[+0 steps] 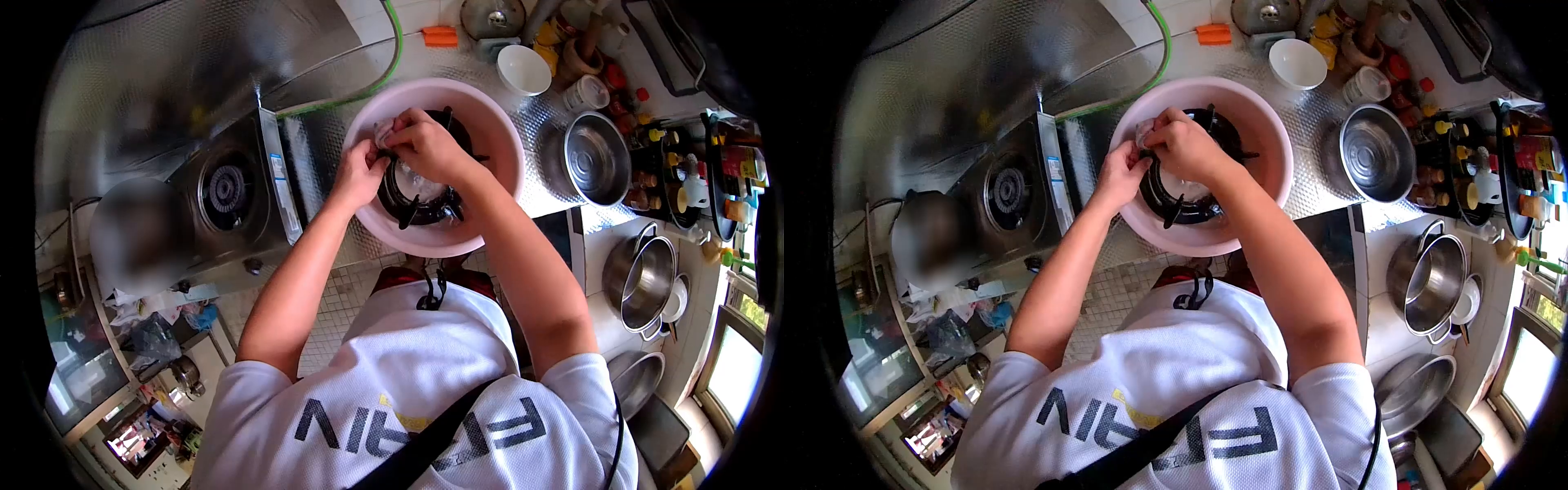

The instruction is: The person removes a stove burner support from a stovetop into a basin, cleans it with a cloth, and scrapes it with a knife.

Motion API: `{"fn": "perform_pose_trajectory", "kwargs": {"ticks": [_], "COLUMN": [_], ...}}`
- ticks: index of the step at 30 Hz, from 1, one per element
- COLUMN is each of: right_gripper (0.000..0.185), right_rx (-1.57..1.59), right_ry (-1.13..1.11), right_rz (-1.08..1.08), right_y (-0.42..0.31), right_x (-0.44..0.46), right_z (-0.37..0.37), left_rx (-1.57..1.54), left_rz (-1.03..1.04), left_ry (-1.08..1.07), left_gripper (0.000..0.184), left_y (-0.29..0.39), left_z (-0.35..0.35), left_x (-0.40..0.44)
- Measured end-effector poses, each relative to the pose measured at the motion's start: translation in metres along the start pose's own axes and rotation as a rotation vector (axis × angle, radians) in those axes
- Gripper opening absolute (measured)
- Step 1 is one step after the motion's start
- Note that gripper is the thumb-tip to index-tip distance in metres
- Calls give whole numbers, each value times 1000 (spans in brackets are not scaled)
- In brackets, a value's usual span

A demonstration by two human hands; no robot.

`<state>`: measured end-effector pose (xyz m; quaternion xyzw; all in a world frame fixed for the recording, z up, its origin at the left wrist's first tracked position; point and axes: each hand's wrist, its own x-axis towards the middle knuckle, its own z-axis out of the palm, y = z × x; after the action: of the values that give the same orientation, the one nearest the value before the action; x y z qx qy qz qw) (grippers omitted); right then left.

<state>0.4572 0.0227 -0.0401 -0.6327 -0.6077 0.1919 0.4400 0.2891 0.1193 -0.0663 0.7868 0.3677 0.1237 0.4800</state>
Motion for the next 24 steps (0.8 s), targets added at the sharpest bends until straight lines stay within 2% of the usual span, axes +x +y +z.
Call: {"fn": "perform_pose_trajectory", "kwargs": {"ticks": [2, 3, 6, 7, 10, 12, 14, 17, 20, 21, 24], "right_gripper": [14, 14, 17, 19, 19, 23, 28, 31, 30, 31, 32], "right_rx": [-125, -187, -368, -457, -281, -28, 97, 192, 924, 1126, 1213], "right_ry": [35, 53, 151, 293, 190, 177, 197, 319, 283, 313, 271], "right_rz": [-1, -4, 290, 293, 130, 0, 81, 259, 969, 1032, 942], "right_y": [4, 2, 4, 15, 22, 21, 5, 28, -1, -16, 8], "right_x": [7, 13, 27, 30, 34, 19, 4, -14, -23, -25, -39], "right_z": [8, 9, 0, 4, 4, 18, 21, 40, 28, 20, 39], "left_rx": [92, 27, -115, -135, -94, 36, 238, -69, -175, -184, -248], "left_rz": [-29, -19, -8, -10, -10, -42, -98, -98, -150, -247, -333], "left_ry": [-14, -2, 11, 0, 16, 16, -16, 22, 28, 21, -81], "left_gripper": [14, 15, 16, 17, 16, 14, 12, 16, 22, 24, 26], "left_y": [14, 15, 7, 4, -4, -2, 17, 1, 4, 21, 20], "left_z": [-3, -1, 2, 3, 4, 2, -3, 5, 4, 0, -9], "left_x": [0, 1, 0, 1, 5, 4, 5, 8, 8, 4, 6]}}
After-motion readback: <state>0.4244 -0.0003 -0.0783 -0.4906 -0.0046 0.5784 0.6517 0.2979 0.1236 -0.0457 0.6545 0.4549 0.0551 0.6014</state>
